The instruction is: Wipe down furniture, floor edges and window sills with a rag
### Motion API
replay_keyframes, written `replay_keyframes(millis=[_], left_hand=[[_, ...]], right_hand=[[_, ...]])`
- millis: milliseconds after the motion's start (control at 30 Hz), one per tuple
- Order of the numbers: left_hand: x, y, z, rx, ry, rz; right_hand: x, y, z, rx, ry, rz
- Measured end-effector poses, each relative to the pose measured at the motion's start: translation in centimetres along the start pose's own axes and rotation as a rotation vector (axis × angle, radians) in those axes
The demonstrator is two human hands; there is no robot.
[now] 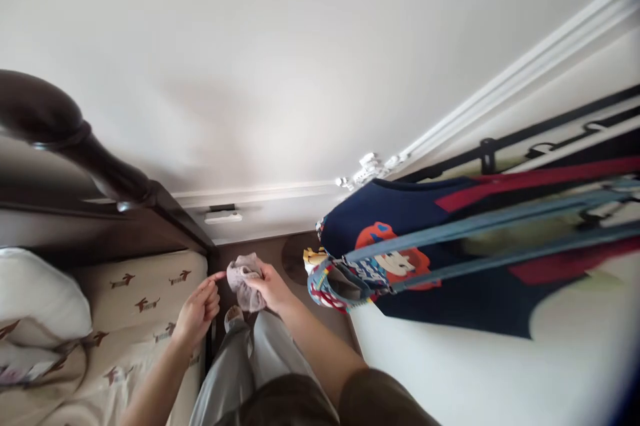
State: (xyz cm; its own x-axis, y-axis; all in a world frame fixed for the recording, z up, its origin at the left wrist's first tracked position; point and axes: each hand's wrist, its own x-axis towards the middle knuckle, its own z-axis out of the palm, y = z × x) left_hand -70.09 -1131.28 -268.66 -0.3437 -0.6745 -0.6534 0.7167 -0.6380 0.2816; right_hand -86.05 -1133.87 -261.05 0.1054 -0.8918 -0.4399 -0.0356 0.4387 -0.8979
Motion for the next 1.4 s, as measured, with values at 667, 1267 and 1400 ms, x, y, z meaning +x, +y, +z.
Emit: replay_keyframes(millis=[667,1267,1400], left_hand=[[-28.6,-27.1,1.0,-0.522,0.528,0.27],[-60.4,-56.4,-5.7,-0.918,0.864,0.644],[-70.8,-65.9,-7.5,-1.071,1.017,0.776]], right_hand=[[-24.2,4.1,-4.8,0.075,-0.216,0.511],[-58.1,21.8,3.1,-0.227,-0.686,0.989],[-71.2,27.1,6.6,-0.273,-0.864,1.132]])
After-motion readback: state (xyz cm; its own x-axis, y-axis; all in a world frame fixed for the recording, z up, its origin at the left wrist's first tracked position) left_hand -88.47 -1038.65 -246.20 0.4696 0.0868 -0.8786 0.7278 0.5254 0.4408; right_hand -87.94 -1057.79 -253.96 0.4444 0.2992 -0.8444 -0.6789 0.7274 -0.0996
